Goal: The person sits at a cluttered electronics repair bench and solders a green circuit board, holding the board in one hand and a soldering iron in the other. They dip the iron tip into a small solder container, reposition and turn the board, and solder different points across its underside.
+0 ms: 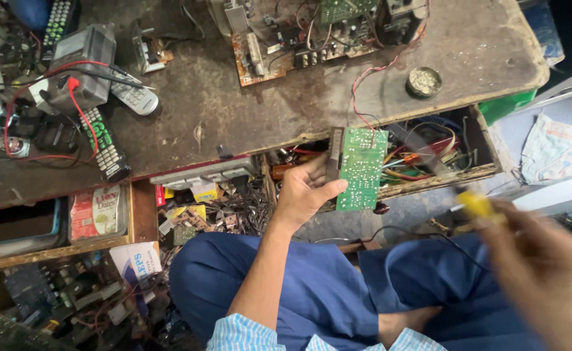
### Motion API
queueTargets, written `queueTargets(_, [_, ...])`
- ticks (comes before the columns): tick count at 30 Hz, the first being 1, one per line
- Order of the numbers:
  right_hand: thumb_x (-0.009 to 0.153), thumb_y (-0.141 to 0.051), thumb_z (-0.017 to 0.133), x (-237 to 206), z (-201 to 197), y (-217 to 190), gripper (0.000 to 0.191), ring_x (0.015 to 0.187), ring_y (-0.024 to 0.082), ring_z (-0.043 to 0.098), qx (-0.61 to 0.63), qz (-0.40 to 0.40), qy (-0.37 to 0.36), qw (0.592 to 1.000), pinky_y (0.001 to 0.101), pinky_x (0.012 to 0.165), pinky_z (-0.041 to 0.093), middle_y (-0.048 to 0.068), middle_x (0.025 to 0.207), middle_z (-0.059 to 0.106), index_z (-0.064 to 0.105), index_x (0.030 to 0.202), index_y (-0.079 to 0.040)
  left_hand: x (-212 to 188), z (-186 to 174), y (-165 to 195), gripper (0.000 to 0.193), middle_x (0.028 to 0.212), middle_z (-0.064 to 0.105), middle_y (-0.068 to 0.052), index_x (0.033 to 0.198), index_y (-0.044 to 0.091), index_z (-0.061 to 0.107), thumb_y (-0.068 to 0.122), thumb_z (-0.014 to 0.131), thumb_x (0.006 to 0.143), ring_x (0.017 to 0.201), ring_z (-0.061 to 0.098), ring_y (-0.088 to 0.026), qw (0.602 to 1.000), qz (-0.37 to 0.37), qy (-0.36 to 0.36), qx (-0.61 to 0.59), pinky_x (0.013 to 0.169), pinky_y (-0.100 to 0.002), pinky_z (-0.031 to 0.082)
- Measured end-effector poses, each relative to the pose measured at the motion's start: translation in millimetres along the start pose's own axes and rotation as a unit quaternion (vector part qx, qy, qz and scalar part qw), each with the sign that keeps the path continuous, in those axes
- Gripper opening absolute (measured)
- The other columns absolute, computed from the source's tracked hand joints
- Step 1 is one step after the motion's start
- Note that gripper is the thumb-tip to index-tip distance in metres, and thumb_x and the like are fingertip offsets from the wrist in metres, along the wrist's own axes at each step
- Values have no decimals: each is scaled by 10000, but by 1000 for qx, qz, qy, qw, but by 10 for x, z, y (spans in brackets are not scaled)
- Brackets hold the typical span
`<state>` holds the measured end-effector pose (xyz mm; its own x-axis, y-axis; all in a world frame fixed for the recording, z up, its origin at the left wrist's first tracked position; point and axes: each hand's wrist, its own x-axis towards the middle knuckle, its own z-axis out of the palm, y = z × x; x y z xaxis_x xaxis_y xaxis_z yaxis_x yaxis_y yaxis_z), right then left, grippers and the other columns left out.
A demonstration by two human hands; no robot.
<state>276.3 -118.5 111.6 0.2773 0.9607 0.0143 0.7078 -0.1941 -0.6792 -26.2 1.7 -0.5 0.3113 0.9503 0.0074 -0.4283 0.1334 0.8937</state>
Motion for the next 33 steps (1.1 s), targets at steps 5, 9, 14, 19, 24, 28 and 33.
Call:
queueTargets(5, [1196, -414, 492, 528, -183, 411, 384, 887, -3, 678, 209, 1, 116, 971, 169, 765, 535, -64, 973, 699, 633, 1237, -60, -21, 7, 18, 672, 1324, 680, -129, 1482, -98, 497, 4, 763, 873, 1165, 667, -139, 1000, -1, 8, 11, 1040, -294, 540])
queueTargets(9, [1081, -236, 753, 581, -67, 324, 302, 645, 103, 604, -80, -36, 104, 991, 262, 652, 481, 82, 778, 679, 757, 1302, -30, 0, 32, 25, 628, 1309, 694, -134, 1451, -117, 536, -3, 773, 880, 1160, 684, -149, 999, 23, 7, 34, 1042, -298, 555])
queueTargets(14, [981, -138, 762, 310, 89, 91, 321, 623, 64, 515, 2, -60, 68, 996, 235, 544, 411, 60, 739, 655, 733, 1277, -16, 4, 34, -12, 676, 1283, 699, -127, 1468, -99, 519, -6, 784, 854, 1119, 681, -145, 999, -3, 30, 29, 999, -290, 559])
queueTargets(19, [918, -134, 745, 123, 420, 112, 309, 659, 26, 567, 70, -56, -30, 996, 208, 594, 469, 11, 767, 728, 744, 1214, -49, -14, 20, -16, 678, 1292, 693, -121, 1491, -87, 489, -6, 742, 868, 1133, 680, -134, 1000, -8, 22, 12, 997, -279, 560])
queueTargets(24, [899, -131, 755, 84, 584, 260, 310, 672, 38, 587, 60, -61, -55, 995, 214, 629, 491, 18, 784, 746, 756, 1201, -62, -9, 29, -3, 656, 1283, 693, -131, 1484, -98, 498, -11, 710, 870, 1121, 678, -138, 999, -11, 27, 30, 984, -282, 560])
queueTargets(28, [898, -133, 755, 86, 657, 332, 313, 742, 33, 631, 88, -67, -63, 992, 207, 678, 514, 28, 860, 774, 751, 1203, -63, 4, 21, -7, 668, 1305, 677, -128, 1490, -101, 478, -9, 717, 872, 1147, 662, -130, 1000, -2, 19, 14, 1015, -274, 542])
queueTargets(33, [895, -121, 753, 93, 758, 426, 312, 799, 44, 681, 106, -46, -76, 990, 214, 733, 545, 50, 913, 799, 752, 1199, -49, -2, 8, -28, 681, 1314, 673, -129, 1494, -95, 467, -1, 722, 869, 1151, 657, -129, 1000, -4, 19, 16, 1020, -272, 537])
